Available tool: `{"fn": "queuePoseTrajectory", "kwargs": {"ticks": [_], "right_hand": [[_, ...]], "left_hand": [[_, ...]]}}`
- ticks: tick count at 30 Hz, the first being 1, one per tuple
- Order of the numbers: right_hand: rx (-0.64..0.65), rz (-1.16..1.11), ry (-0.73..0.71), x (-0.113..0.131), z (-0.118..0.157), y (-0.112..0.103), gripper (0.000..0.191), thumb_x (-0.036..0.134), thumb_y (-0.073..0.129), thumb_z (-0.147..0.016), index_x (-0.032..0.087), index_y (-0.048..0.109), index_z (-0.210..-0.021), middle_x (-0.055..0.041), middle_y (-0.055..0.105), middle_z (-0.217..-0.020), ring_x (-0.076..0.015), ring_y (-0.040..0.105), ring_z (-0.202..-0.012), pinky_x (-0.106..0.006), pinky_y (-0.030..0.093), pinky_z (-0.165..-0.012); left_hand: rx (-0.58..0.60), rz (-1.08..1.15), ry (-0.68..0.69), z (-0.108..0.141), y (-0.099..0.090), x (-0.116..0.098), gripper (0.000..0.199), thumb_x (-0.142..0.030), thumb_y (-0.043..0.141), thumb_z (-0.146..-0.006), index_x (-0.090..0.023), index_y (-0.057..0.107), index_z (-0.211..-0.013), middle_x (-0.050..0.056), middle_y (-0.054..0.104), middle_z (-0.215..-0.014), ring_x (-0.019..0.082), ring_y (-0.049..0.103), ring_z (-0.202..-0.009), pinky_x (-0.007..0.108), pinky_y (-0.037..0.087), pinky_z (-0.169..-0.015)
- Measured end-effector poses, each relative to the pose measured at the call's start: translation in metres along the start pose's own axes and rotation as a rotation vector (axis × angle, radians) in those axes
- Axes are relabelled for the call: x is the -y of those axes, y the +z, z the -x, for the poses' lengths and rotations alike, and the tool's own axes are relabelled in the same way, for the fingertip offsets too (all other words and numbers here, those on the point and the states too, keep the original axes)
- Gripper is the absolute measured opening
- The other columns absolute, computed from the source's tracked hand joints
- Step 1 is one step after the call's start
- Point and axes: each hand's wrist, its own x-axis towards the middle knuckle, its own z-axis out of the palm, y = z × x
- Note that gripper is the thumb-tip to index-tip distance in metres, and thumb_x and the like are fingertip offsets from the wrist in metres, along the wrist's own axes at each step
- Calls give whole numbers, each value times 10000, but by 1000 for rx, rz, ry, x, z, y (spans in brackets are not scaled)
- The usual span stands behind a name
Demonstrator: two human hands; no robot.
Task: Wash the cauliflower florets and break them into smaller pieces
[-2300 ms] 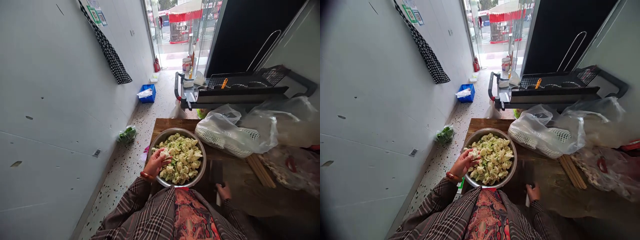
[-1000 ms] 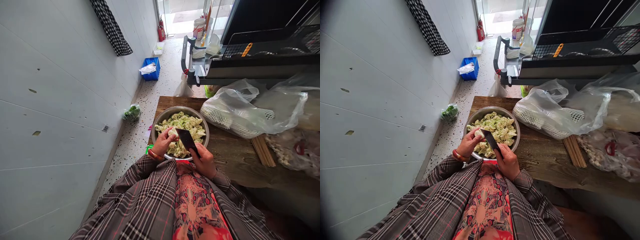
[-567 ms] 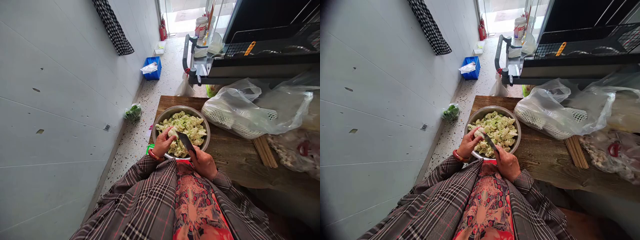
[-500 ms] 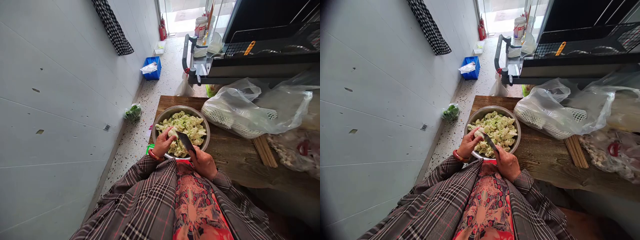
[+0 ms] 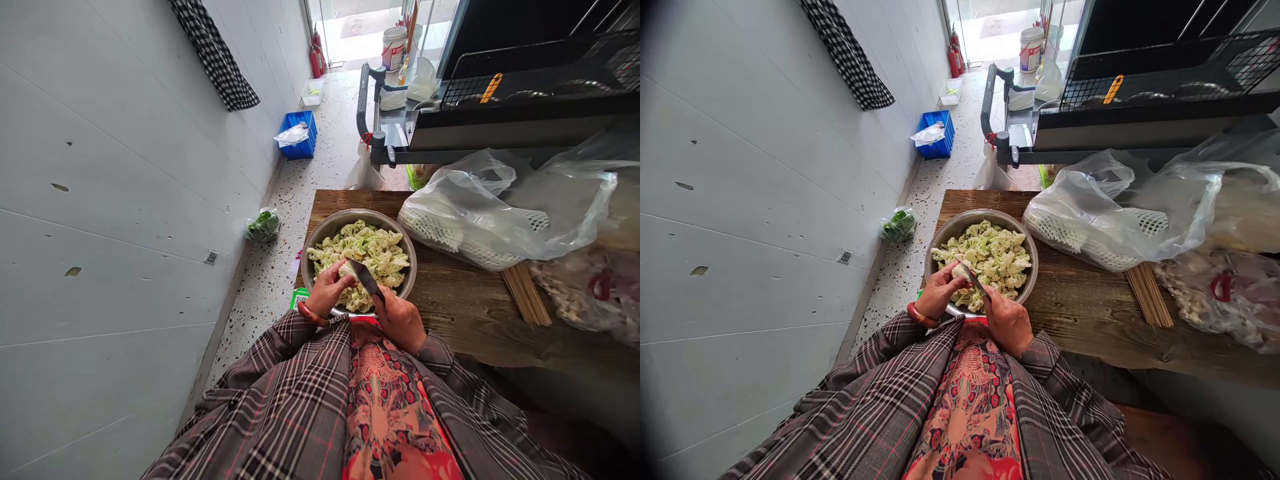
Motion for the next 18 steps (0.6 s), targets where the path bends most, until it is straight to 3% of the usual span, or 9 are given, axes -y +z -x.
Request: {"fn": "queuePoseTrajectory", "kwargs": {"ticks": [4,10,15,18], "right_hand": [[-16,8,22,-1,-1,2,325,250,365,-998,166,623,-1176,-98,753,-917,-167,711,-728,-214,491,-628],[0,4,47,-6,-2,5,322,258,371,-991,160,618,-1173,-108,757,-926,-175,715,-749,-223,504,-649],[-10,-41,35,-9,-2,6,330,271,346,-1006,140,598,-1175,-111,752,-917,-182,716,-749,-236,499,-639],[33,-111,69,-11,-2,4,308,279,360,-1003,137,597,-1139,-81,739,-814,-176,690,-663,-243,492,-622]], "left_hand": [[56,4,-9,-1,3,2,453,-471,736,-748,-139,684,-1052,43,665,-861,169,619,-751,322,533,-773],[-20,-181,79,-3,3,11,466,-466,705,-785,-150,670,-1127,48,662,-838,177,627,-723,303,526,-722],[188,-91,5,-4,0,11,504,-509,650,-822,-142,657,-1167,64,685,-859,189,649,-762,323,541,-762],[205,-178,56,-6,-2,5,510,-506,659,-814,-138,670,-1166,68,694,-877,175,626,-741,295,525,-735]]}}
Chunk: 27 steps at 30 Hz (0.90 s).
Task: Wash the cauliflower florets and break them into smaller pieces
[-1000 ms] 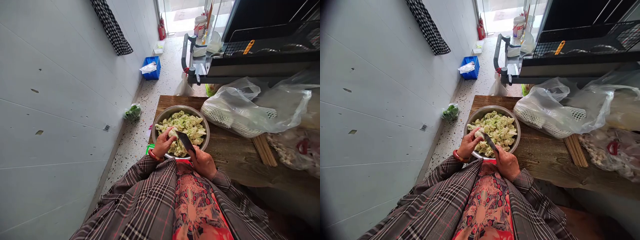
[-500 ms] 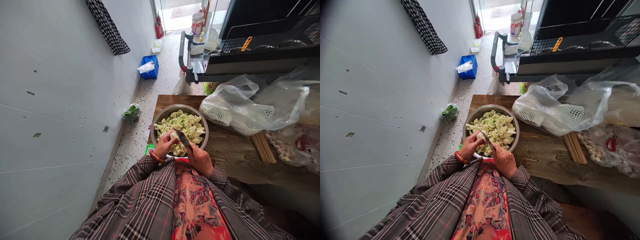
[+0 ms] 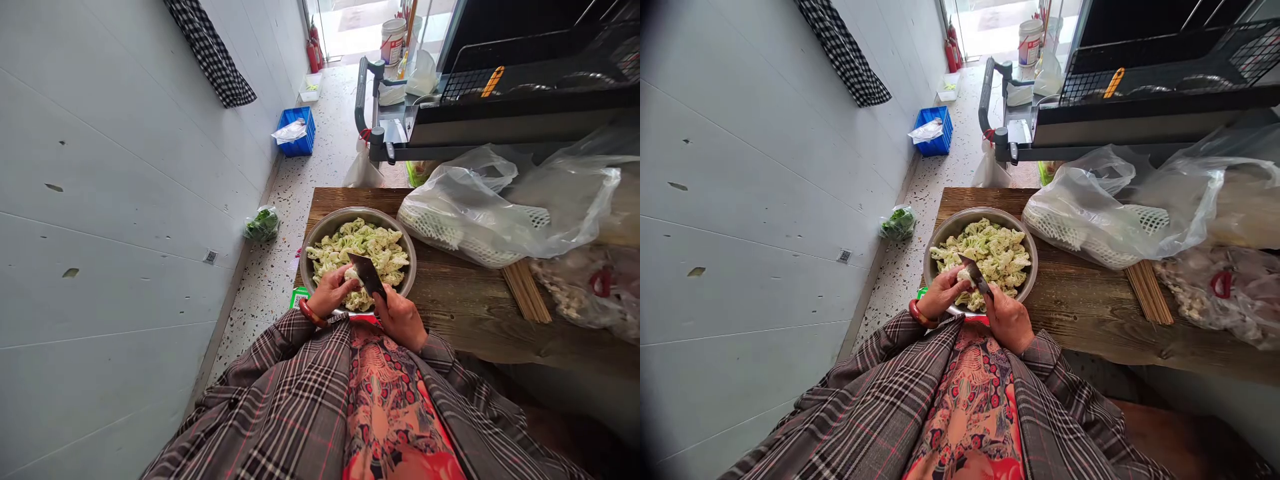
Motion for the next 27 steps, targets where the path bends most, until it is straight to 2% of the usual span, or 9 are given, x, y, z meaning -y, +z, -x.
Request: {"fn": "queuePoseTrajectory", "kwargs": {"ticks": [4,10,14,17,19,21,27], "right_hand": [[42,-75,11,-2,1,-2,280,291,372,-999,140,593,-1081,-50,704,-732,-167,651,-592,-244,475,-597],[-5,-19,-13,-3,3,3,277,278,357,-1006,159,595,-1082,-70,719,-835,-174,684,-714,-235,482,-644],[30,81,-4,-2,2,5,296,277,356,-1009,165,626,-1053,-70,730,-830,-182,702,-725,-236,492,-627],[48,82,16,-1,-1,3,312,253,368,-1003,162,602,-1188,-91,746,-988,-186,721,-833,-244,530,-712],[62,33,-1,-1,-2,-1,367,229,378,-998,169,532,-1325,-100,709,-1172,-185,707,-975,-253,541,-821],[94,-2,-34,-2,-3,-3,410,222,405,-992,192,493,-1391,-89,669,-1264,-184,682,-1058,-264,538,-894],[149,42,-8,-8,-1,2,408,213,448,-980,253,549,-1373,-72,696,-1199,-184,692,-1021,-275,551,-895]], "left_hand": [[-42,-133,50,-1,-4,-7,495,-475,715,-766,-141,701,-1130,56,692,-855,175,588,-750,274,494,-728],[78,49,29,-1,-1,-2,447,-504,690,-787,-156,717,-1065,64,680,-865,186,599,-802,278,490,-756],[31,132,-49,-1,4,12,484,-499,711,-778,-139,685,-1100,72,691,-910,195,624,-837,312,502,-796],[-43,176,-89,-2,9,20,504,-487,753,-741,-143,674,-1100,55,688,-886,187,632,-815,316,509,-794],[-53,208,-106,-2,12,21,500,-469,785,-709,-150,676,-1076,45,685,-888,178,630,-814,311,511,-799],[-60,235,-129,-1,14,20,494,-448,808,-687,-152,673,-1060,42,684,-900,169,627,-823,305,511,-806],[-98,246,-207,-5,18,25,566,-427,857,-610,-146,643,-1052,46,692,-901,169,643,-830,323,515,-824]]}}
